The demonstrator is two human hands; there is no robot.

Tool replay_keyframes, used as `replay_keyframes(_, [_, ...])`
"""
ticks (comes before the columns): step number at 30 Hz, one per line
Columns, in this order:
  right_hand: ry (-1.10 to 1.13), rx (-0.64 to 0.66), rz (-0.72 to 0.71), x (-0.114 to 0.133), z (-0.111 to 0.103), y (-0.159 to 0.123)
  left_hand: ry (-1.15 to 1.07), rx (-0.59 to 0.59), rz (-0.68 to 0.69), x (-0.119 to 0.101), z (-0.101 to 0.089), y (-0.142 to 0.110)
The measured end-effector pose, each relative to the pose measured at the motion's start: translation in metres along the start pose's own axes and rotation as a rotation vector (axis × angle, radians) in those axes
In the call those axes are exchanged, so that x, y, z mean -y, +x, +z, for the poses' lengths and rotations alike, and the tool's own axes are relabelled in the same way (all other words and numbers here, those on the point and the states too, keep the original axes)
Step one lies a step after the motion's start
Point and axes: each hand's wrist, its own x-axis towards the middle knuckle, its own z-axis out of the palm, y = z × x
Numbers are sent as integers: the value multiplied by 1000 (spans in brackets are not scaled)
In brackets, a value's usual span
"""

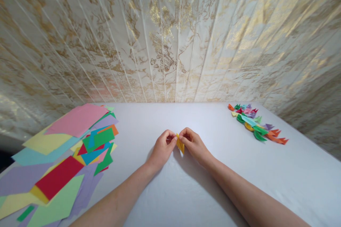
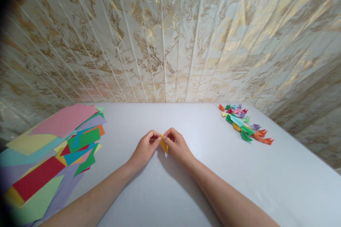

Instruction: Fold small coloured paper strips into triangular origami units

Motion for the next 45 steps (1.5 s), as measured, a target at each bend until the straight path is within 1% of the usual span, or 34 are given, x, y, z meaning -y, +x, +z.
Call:
replay_keyframes(5, [-98,22,-71,3,-2,0,24,28,22,4,0,-1])
replay_keyframes(12, [-157,0,-74,4,-3,-1,35,40,31,6,1,-2])
replay_keyframes(20, [-191,14,-77,6,-5,-1,70,49,22,2,1,-3])
replay_keyframes(27, [-131,44,-48,7,-7,1,21,61,-13,6,0,0])
replay_keyframes(36, [-74,70,-20,3,-8,3,-1,83,9,5,-1,0])
replay_keyframes(41, [-88,57,-25,2,-7,3,11,85,22,6,-1,-1])
replay_keyframes(45, [-141,28,-31,1,-5,1,20,89,34,6,-1,-1])
